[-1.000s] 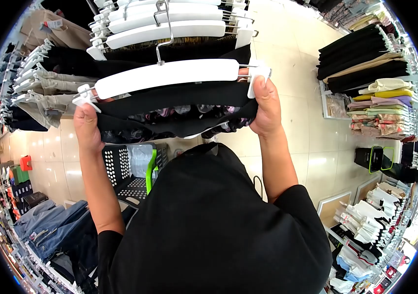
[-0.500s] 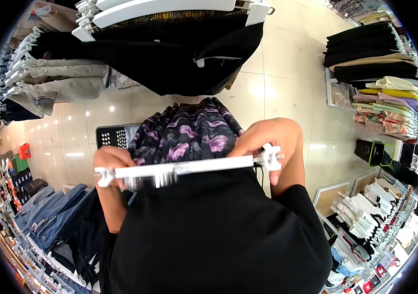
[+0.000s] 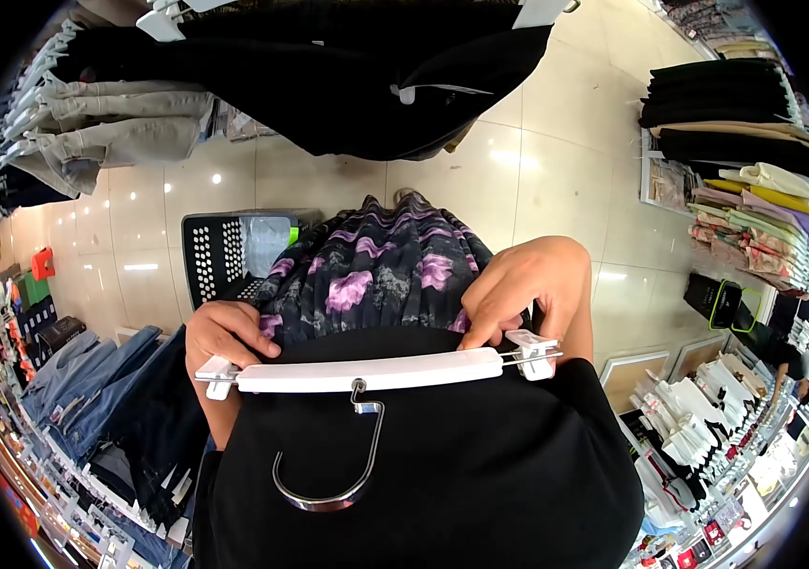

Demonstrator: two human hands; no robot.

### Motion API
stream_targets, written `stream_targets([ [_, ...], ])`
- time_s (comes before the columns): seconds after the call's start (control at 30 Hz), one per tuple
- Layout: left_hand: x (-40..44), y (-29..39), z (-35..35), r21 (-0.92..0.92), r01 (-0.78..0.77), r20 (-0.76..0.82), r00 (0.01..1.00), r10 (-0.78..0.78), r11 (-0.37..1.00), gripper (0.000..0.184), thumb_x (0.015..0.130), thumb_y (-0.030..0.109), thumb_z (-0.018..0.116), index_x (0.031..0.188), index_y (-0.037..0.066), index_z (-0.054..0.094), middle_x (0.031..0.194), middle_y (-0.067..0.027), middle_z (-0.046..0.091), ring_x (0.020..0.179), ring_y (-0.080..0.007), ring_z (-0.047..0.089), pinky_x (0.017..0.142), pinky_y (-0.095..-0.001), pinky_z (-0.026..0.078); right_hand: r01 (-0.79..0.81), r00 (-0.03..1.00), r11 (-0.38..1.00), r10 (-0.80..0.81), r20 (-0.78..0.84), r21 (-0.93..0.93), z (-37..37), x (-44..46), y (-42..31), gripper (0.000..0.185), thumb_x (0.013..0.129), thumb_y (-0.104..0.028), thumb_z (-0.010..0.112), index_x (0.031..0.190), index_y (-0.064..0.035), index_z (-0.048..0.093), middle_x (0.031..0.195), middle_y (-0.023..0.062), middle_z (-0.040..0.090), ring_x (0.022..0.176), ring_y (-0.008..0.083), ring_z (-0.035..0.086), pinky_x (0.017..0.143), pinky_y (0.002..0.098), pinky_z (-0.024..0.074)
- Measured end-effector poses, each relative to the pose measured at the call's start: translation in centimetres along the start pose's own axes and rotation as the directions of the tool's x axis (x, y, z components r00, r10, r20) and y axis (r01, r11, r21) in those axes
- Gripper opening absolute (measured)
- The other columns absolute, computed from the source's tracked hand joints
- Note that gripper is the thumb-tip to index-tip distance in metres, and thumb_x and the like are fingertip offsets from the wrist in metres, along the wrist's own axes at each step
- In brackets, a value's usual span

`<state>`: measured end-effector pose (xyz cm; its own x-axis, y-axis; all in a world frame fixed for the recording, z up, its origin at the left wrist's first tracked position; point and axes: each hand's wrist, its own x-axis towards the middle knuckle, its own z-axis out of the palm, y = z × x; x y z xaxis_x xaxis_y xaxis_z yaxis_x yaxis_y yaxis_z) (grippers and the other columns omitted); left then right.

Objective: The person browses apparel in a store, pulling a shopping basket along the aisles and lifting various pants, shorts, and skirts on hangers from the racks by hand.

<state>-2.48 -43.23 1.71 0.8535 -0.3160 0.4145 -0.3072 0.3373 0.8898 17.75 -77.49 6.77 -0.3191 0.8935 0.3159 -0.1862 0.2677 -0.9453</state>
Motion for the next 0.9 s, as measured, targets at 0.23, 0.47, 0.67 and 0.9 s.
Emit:
stream_targets([
  [0.23,0.05,-0.03,0.25,-0.043,0.014,-0.025,1.000,-0.015,0.999,0.021,0.074,0.020,0.077,0.084,0.001,0.075,0.090,-0.0185,0.071,0.060,-0.0221,0.062,0.054,-0.0290,0.047,0.042,0.999,0.999,-0.042,-0.014,-0.004,0.08,0.19,0.25,0.054,0.078,-0.029,0.078,0.111,0.0110,0.064,0.076,0.0098,0.059,0.053,0.0193,0.055,0.041,0.0270,0.0398],
  [0.47,0.32,0.03,-0.16,-0.024,0.021,0.022,1.000,-0.020,0.999,0.021,0.072,0.020,0.077,0.083,0.002,0.075,0.089,-0.0183,0.071,0.059,-0.0221,0.062,0.052,-0.0295,0.045,0.067,0.998,0.998,-0.067,-0.015,-0.020,0.13,0.29,0.23,0.053,0.080,-0.031,0.076,0.110,0.0112,0.065,0.076,0.0111,0.058,0.052,0.0209,0.054,0.041,0.0282,0.0393],
  [0.67,0.42,0.00,-0.22,-0.010,0.007,0.041,0.999,-0.007,1.000,0.019,0.072,0.019,0.077,0.082,0.003,0.075,0.089,-0.0178,0.071,0.059,-0.0224,0.062,0.052,-0.0300,0.046,0.056,0.998,0.998,-0.056,-0.001,-0.038,0.21,-0.04,0.21,0.063,0.072,-0.030,0.084,0.117,0.0093,0.063,0.078,0.0069,0.058,0.056,0.0154,0.052,0.046,0.0258,0.0414],
  [0.9,0.22,0.06,-0.07,-0.037,0.032,0.034,0.999,-0.031,0.999,0.021,0.073,0.020,0.077,0.083,0.002,0.075,0.090,-0.0193,0.071,0.062,-0.0232,0.064,0.055,-0.0305,0.047,0.098,0.995,0.994,-0.100,-0.032,-0.040,0.52,0.05,0.47,0.052,0.080,-0.028,0.075,0.111,0.0124,0.064,0.072,0.0091,0.055,0.051,0.0193,0.052,0.041,0.0278,0.0377],
])
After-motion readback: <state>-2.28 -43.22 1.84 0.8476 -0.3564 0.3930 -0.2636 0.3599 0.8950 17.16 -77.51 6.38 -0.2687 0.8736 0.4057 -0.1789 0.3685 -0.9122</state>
